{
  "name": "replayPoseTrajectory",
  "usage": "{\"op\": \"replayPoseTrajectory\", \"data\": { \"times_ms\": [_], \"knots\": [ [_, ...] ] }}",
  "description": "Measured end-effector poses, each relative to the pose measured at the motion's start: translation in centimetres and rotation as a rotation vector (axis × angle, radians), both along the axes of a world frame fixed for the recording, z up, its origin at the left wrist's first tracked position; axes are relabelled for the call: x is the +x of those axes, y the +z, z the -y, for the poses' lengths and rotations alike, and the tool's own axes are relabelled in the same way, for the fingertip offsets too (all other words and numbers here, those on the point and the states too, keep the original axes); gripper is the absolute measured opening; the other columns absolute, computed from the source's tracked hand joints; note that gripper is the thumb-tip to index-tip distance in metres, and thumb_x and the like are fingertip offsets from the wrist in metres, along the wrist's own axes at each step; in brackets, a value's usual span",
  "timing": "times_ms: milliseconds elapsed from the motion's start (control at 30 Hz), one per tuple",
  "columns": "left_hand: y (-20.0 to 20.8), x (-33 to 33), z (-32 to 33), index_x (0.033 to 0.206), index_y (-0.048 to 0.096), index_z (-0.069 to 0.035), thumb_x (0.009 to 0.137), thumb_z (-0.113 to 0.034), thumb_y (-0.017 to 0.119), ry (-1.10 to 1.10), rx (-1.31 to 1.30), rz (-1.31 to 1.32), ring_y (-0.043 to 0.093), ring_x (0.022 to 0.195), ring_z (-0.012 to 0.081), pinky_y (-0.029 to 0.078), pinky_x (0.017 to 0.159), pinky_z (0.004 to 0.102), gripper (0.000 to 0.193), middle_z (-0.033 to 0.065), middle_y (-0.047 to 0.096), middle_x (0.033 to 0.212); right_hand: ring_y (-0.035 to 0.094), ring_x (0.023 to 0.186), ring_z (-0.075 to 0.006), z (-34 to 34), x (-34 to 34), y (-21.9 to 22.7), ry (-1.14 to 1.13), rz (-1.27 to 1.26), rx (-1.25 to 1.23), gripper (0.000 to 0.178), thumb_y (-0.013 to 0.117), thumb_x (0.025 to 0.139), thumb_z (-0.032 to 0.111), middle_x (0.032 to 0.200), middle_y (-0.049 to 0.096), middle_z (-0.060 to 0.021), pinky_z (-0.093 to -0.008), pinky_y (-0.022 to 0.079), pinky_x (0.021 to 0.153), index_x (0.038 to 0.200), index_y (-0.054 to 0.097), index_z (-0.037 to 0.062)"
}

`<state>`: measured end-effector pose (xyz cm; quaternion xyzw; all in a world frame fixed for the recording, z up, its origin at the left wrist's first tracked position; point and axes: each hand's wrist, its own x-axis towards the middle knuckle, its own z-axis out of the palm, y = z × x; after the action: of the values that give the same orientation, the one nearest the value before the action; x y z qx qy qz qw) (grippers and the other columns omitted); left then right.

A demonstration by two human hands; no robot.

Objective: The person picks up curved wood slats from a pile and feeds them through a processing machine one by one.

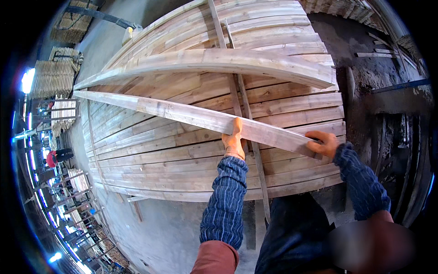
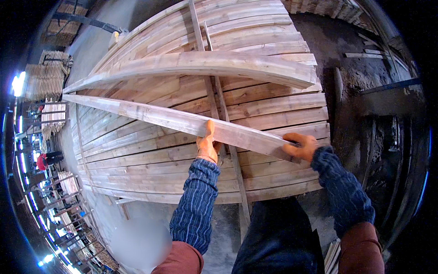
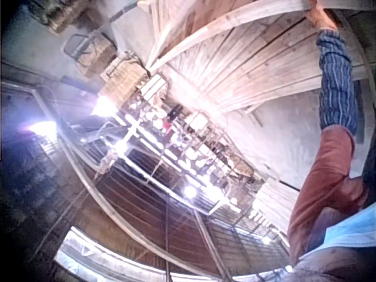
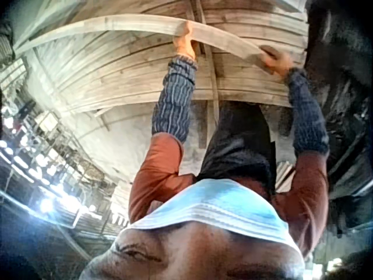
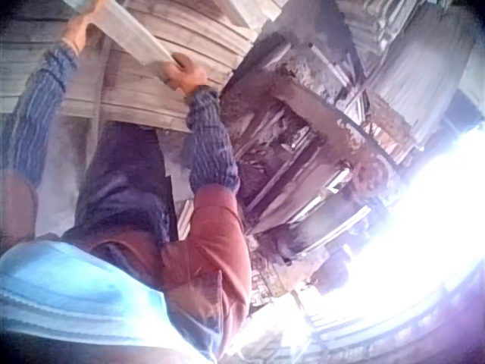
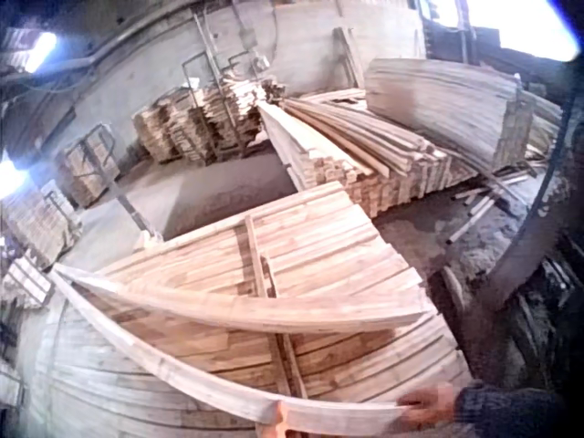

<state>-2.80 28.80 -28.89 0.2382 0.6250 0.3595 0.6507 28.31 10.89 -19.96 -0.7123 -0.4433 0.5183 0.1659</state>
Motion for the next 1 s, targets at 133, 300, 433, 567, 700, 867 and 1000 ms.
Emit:
{"op": "replayPoseTrajectory", "data": {
  "times_ms": [133, 300, 433, 567, 700, 867, 1000],
  "knots": [
    [1.0, 0.8, 0.3, 0.134, 0.062, -0.009, 0.09, -0.048, 0.083, 0.067, -0.121, 0.057, 0.065, 0.117, 0.0229, 0.058, 0.092, 0.0408, 0.063, 0.0058, 0.068, 0.127, 0.072, 0.107, -0.0389, -2.2, -2.0, -0.4, 0.179, 0.319, 0.045, 0.076, 0.064, 0.089, 0.067, 0.119, 0.073, -0.024, -0.0443, 0.057, 0.099, 0.126, 0.073, 0.002],
    [1.4, -2.4, 3.1, 0.14, 0.059, -0.004, 0.097, -0.042, 0.075, 0.191, -0.287, 0.514, 0.061, 0.125, 0.0346, 0.052, 0.104, 0.055, 0.059, 0.013, 0.066, 0.134, 0.07, 0.107, -0.0398, -0.4, -5.4, 1.0, 0.405, 0.364, 0.077, 0.08, 0.063, 0.087, 0.071, 0.111, 0.073, -0.0267, -0.0459, 0.056, 0.1, 0.117, 0.075, -0.0019],
    [0.7, -9.6, 11.2, 0.144, 0.054, -0.004, 0.096, -0.047, 0.076, 0.108, -0.161, 0.29, 0.059, 0.126, 0.0356, 0.052, 0.105, 0.0544, 0.068, 0.0148, 0.062, 0.138, 0.064, 0.12, -0.0399, 3.7, -8.9, 0.2, 0.541, 0.134, -0.051, 0.072, 0.069, 0.089, 0.063, 0.119, 0.072, -0.0271, -0.0466, 0.049, 0.111, 0.123, 0.073, 0.0001],
    [10.2, -9.5, 18.4, 0.143, 0.054, -0.004, 0.095, -0.04, 0.078, 0.237, -0.382, 0.395, 0.059, 0.129, 0.0326, 0.052, 0.107, 0.05, 0.065, 0.0148, 0.063, 0.138, 0.058, 0.135, -0.034, 4.8, -14.9, -2.5, 0.231, -0.592, -0.212, 0.079, 0.072, 0.092, 0.058, 0.142, 0.063, -0.0237, -0.0465, 0.041, 0.119, 0.148, 0.057, 0.004],
    [12.8, -7.5, 28.6, 0.145, 0.056, -0.009, 0.1, -0.031, 0.073, -0.605, 0.07, -0.033, 0.058, 0.135, 0.0273, 0.048, 0.112, 0.0423, 0.054, 0.0135, 0.062, 0.143, 0.052, 0.139, -0.0336, -3.9, -24.9, 1.9, 0.324, -0.7, 0.066, 0.107, 0.081, 0.085, 0.058, 0.157, 0.047, -0.0242, -0.0438, 0.037, 0.121, 0.165, 0.029, 0.0092],
    [11.7, -1.8, 38.2, 0.147, 0.056, -0.007, 0.1, -0.034, 0.074, -0.812, -0.15, 0.377, 0.056, 0.136, 0.029, 0.041, 0.118, 0.0434, 0.057, 0.0122, 0.064, 0.141, 0.045, 0.144, -0.0329, -7.4, -25.2, 4.9, 0.425, -0.759, -0.078, 0.115, 0.092, 0.077, 0.04, 0.158, 0.044, -0.0188, -0.047, 0.034, 0.121, 0.167, 0.026, 0.0142],
    [19.7, -0.7, 35.8, 0.148, 0.053, -0.004, 0.097, -0.037, 0.074, -1.082, -0.126, 0.55, 0.061, 0.133, 0.0315, 0.05, 0.109, 0.0417, 0.064, 0.0195, 0.064, 0.139, 0.047, 0.142, -0.0313, 1.8, -18.2, 4.6, 0.351, -0.58, -0.06, 0.117, 0.095, 0.072, 0.034, 0.154, 0.049, -0.0177, -0.0458, 0.034, 0.122, 0.167, 0.027, 0.0156]
  ]
}}
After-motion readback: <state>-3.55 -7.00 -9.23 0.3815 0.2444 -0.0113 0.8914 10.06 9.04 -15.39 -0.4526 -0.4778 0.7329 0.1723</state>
